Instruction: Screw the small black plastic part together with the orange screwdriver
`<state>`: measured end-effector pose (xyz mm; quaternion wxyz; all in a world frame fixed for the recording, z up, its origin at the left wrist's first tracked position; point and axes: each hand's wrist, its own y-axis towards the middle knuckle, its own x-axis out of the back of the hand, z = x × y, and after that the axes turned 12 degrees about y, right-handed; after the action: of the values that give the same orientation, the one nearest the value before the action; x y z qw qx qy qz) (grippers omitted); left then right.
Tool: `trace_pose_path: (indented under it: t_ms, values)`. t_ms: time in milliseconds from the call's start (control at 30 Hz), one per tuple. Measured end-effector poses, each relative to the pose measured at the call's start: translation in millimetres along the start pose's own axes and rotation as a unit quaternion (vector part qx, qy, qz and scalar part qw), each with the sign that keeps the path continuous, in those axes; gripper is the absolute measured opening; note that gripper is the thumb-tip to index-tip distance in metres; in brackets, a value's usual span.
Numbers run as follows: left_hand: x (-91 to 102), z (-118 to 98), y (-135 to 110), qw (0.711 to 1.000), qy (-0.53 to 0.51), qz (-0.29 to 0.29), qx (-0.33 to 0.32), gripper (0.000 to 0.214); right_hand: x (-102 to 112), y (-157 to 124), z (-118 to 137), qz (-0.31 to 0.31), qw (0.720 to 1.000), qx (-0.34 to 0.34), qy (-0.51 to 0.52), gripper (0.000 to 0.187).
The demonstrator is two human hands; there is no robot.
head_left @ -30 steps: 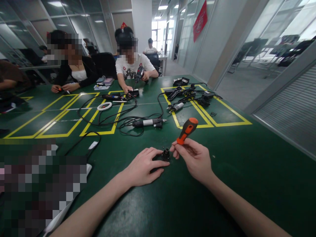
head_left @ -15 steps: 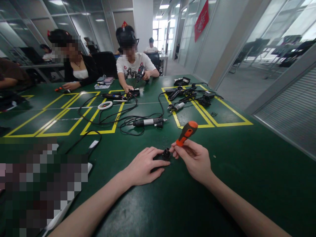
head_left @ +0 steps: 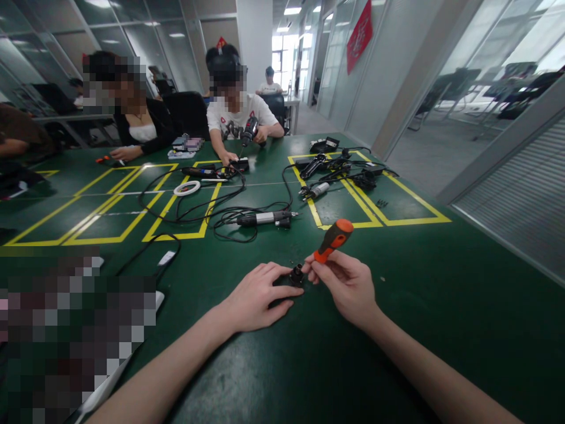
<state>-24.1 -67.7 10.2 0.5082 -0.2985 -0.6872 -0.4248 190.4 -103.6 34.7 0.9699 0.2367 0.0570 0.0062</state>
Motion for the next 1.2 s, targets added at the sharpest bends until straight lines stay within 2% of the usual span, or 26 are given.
trace_pose_path:
  t_ms: [133, 233, 367, 533, 767, 1200]
  values:
    - [0.3, 0.2, 0.0, 1.000, -0.001, 0.004, 0.001, 0.032, 0.1, -0.1, -1.3, 0.003, 1.000, -0.003, -0.012, 0.015]
    - [0.1, 0.3, -0.4, 1.000, 0.000, 0.007, 0.005, 0.032, -0.1, 0.2, -2.8, -0.005, 0.999, 0.021, -0.028, 0.009]
    - [-0.7, 0.1, -1.2, 1.000, 0.007, 0.001, 0.005, 0.032, -0.5, 1.1, -3.0, -0.019, 0.997, 0.054, -0.054, 0.011]
    - [-0.1, -0.3, -1.3, 1.000, 0.012, 0.013, -0.005, 0.034, -0.5, 0.8, -4.1, -0.021, 1.000, 0.010, -0.018, 0.006]
    - [1.1, -0.2, -1.2, 1.000, 0.010, 0.007, -0.015, 0.036, -1.2, 1.6, -0.4, -0.037, 0.996, -0.059, 0.053, 0.026]
    - [0.4, -0.4, -0.9, 1.000, -0.003, 0.005, -0.007, 0.037, 0.0, 3.4, -0.6, -0.019, 0.999, -0.031, 0.034, 0.025]
